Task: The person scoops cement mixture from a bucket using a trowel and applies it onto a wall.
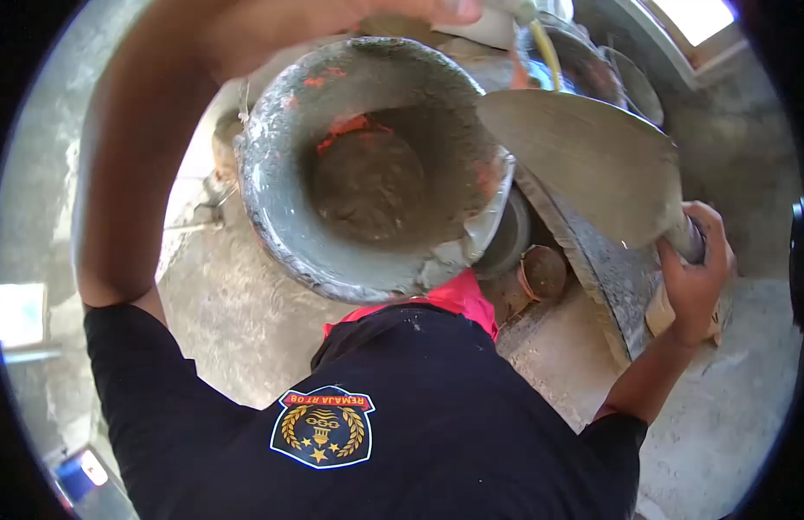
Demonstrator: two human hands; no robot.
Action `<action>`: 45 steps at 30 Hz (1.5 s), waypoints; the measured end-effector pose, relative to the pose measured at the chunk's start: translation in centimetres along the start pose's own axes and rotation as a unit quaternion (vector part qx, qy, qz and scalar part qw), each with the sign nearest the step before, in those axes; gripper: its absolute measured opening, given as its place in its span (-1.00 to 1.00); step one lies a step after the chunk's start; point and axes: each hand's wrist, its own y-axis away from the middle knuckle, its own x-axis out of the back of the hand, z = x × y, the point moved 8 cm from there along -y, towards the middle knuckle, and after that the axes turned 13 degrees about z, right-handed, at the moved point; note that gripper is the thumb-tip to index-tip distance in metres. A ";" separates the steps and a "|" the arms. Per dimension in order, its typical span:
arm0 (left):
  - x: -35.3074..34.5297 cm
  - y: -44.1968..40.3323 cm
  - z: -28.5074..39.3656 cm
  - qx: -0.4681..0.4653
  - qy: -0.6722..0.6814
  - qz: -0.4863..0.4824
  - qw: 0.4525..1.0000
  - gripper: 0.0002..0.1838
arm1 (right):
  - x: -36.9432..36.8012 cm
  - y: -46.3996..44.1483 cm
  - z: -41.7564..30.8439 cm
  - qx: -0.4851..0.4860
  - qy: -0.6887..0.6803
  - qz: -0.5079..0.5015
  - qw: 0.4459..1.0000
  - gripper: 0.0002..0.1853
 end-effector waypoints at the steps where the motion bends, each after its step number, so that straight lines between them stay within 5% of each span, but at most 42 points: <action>1: -0.1 0.4 -1.2 0.013 0.012 0.004 1.000 -0.78 | -1.0 -1.0 -0.2 0.017 0.003 -0.036 0.999 -0.62; 5: 1.0 0.9 -11.0 0.009 0.118 0.068 0.991 -0.79 | -7.9 -4.0 -4.2 0.072 0.009 -0.144 0.987 -0.62; 6: 3.2 0.5 -11.7 0.024 0.064 0.033 0.997 -0.81 | -11.9 -1.1 -4.4 0.020 -0.075 -0.140 0.987 -0.62; 12: 3.3 -0.8 -24.1 0.057 0.125 0.067 0.988 -0.78 | -20.9 -2.8 -7.1 0.065 -0.059 -0.189 0.978 -0.59; 28: 10.9 -9.0 -38.6 0.182 0.121 0.081 0.972 -0.64 | -40.1 -13.0 -16.0 0.141 -0.096 -0.251 0.953 -0.58; 45: 31.1 -0.1 -59.8 0.262 0.106 0.232 0.931 -0.65 | -56.6 -19.7 -43.7 0.325 -0.130 -0.279 0.894 -0.59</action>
